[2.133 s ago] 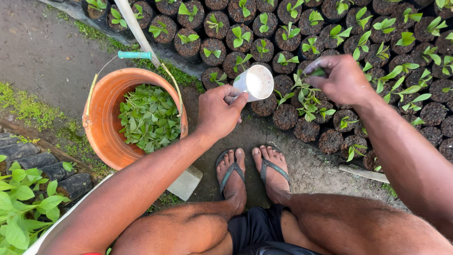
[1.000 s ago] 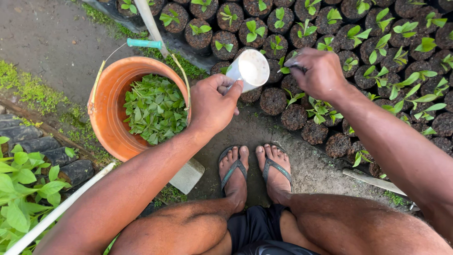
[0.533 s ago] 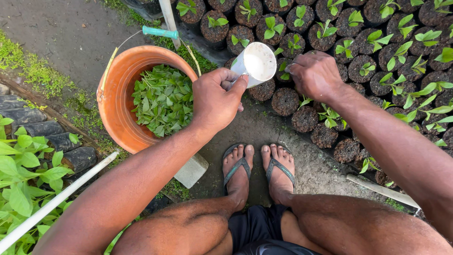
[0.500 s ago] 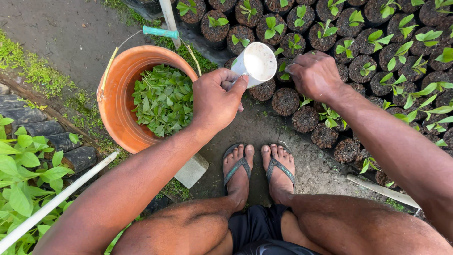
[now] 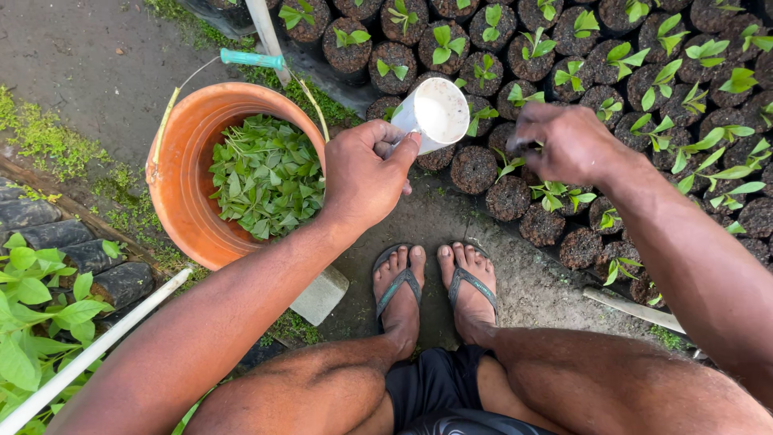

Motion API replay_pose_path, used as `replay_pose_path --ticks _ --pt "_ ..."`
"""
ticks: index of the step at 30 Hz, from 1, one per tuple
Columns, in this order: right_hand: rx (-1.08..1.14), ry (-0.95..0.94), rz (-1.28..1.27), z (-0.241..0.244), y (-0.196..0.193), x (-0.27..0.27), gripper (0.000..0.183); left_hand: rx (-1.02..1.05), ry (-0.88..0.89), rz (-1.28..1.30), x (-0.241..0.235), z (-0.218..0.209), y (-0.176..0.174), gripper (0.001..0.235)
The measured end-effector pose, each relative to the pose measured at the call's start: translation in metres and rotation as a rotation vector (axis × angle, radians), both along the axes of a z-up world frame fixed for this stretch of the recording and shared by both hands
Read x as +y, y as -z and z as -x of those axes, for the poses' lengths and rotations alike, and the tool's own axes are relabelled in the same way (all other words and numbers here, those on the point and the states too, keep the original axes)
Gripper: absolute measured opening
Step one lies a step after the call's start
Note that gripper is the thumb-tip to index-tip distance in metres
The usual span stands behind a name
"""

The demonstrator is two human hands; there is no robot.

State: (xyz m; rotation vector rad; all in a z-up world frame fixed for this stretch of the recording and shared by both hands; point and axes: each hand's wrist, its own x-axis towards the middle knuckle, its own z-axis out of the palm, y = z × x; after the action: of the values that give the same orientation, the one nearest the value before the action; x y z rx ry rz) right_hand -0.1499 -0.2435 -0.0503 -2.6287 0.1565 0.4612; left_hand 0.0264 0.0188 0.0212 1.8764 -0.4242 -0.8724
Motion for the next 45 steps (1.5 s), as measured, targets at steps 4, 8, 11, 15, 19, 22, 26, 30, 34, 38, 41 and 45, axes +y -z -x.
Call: replay_pose_path --ticks 4,8,11,15,19,22,26,30,34,38,41,45 --pt "0.061 -0.118 0.059 0.011 0.008 0.008 0.053 0.008 0.006 -0.002 -0.003 0.001 0.002 0.023" --pt "0.032 -0.172 0.148 0.014 0.018 0.010 0.043 0.012 -0.008 0.001 -0.004 0.003 0.003 0.023" --pt "-0.031 -0.127 0.123 0.018 0.024 0.010 0.028 0.008 -0.011 -0.005 -0.003 0.003 0.003 0.023" --pt "-0.190 -0.081 -0.023 0.023 0.031 0.004 0.018 0.006 -0.013 0.012 -0.001 0.004 0.004 0.023" --pt "-0.215 0.039 -0.194 0.022 0.022 -0.005 0.016 -0.003 -0.019 -0.026 0.002 0.005 0.005 0.022" --pt "0.063 0.373 -0.277 0.019 -0.003 -0.005 0.014 0.014 0.002 -0.019 0.006 0.008 0.006 0.022" --pt "-0.378 0.120 -0.351 0.001 -0.042 0.005 0.015 0.049 0.024 0.019 0.009 0.015 0.008 0.021" --pt "-0.443 -0.023 -0.213 -0.023 -0.072 0.025 0.019 -0.005 0.068 -0.053 0.007 0.022 0.007 0.021" --pt "-0.434 -0.201 0.067 -0.047 -0.078 0.047 0.016 -0.021 0.102 -0.089 0.007 0.024 0.003 0.020" --pt "-0.351 -0.349 0.253 -0.060 -0.073 0.061 0.012 -0.013 0.083 -0.088 0.007 0.026 0.002 0.020" --pt "-0.330 -0.395 0.258 -0.065 -0.066 0.067 0.012 0.014 0.062 -0.086 0.008 0.026 0.003 0.021" --pt "-0.348 -0.406 0.162 -0.067 -0.057 0.070 0.015 0.027 0.069 -0.114 0.012 0.026 0.006 0.021"
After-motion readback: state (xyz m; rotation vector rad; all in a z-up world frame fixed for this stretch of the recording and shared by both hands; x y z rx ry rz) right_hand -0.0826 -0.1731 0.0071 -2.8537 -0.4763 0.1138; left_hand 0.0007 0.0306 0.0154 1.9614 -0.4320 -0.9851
